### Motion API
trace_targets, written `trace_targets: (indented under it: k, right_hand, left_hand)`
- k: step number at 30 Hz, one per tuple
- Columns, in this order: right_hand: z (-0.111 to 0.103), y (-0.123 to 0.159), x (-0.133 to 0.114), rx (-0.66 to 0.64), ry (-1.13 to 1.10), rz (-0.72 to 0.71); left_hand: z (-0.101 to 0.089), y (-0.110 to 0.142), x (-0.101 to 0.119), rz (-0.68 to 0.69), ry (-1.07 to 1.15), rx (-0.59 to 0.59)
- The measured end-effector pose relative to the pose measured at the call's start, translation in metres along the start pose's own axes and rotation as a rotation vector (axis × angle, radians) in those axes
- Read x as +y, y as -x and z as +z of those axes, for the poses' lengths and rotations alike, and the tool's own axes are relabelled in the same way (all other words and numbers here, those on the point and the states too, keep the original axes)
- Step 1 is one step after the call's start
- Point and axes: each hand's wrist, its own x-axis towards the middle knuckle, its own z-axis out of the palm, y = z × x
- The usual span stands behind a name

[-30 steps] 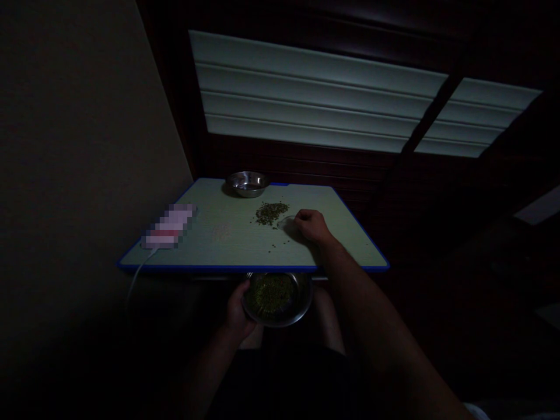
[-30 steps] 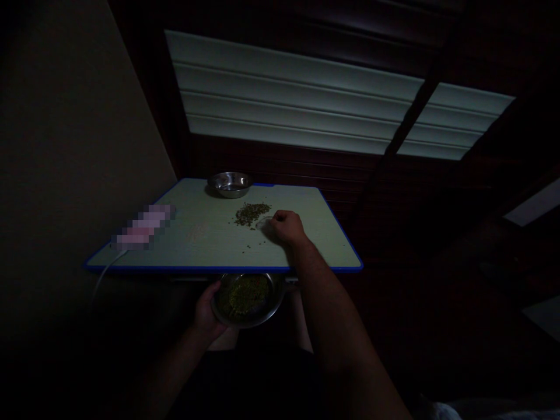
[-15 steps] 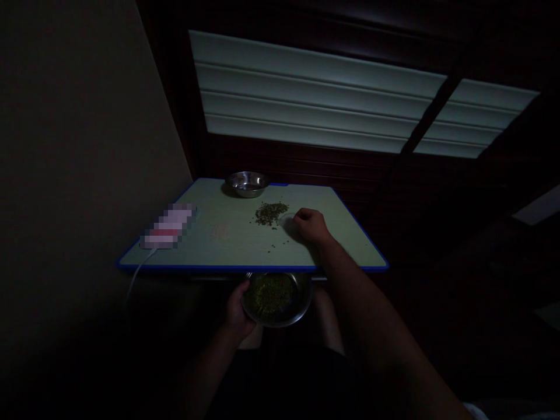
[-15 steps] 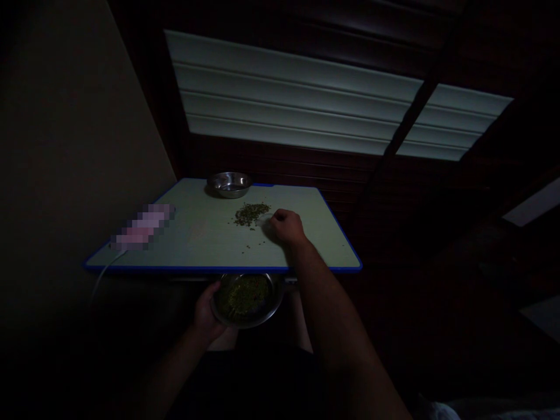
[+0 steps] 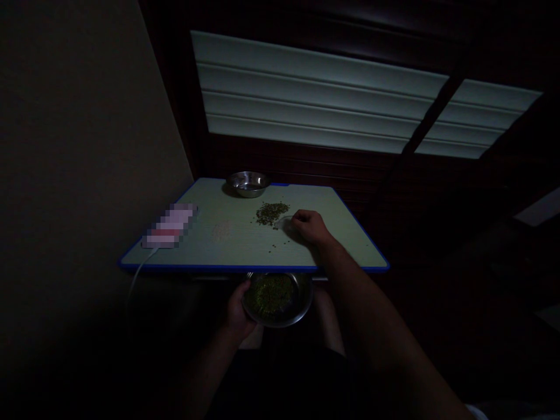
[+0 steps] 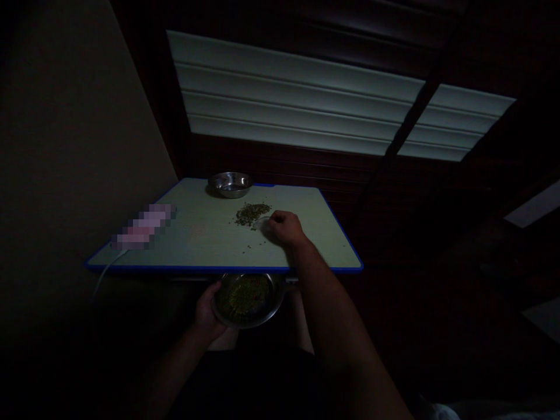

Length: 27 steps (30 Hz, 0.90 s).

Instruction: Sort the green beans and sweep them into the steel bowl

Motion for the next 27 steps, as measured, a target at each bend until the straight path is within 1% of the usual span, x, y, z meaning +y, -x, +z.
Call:
trace_targets:
  k: [3,8,11,16,19,21,24,27]
  right_hand:
    - [0.0,0.001,-0.003,0.006,-0.042,0.024]
    - [0.0,0.002,-0.005,0.013,-0.081,0.014]
    - [0.0,0.003,-0.005,-0.007,-0.105,0.025]
    - [-0.002,0.005,-0.01,-0.066,-0.149,0.088]
    - [-0.002,0.005,-0.011,-0.045,-0.141,0.05]
    - [-0.001,0.004,-0.01,-0.052,-0.148,0.025]
    - [-0.001,0.003,-0.007,-0.102,-0.165,0.04]
    - [-0.001,0.003,-0.006,-0.074,-0.146,0.031]
  left_hand:
    - [0.001,0.0,0.0,0.004,0.001,-0.019]
    - [0.004,0.001,0.001,0.013,-0.013,0.006]
    - [0.003,0.002,0.0,0.019,-0.012,-0.01]
    - [0.002,0.002,0.0,0.014,-0.011,-0.013]
    - [0.002,0.001,0.0,0.013,-0.01,-0.003]
    - [0.001,0.0,0.0,0.009,-0.006,0.002]
    - [0.0,0.0,0.0,0.009,-0.005,0.005]
    - [0.0,0.0,0.0,0.007,-0.013,-0.004]
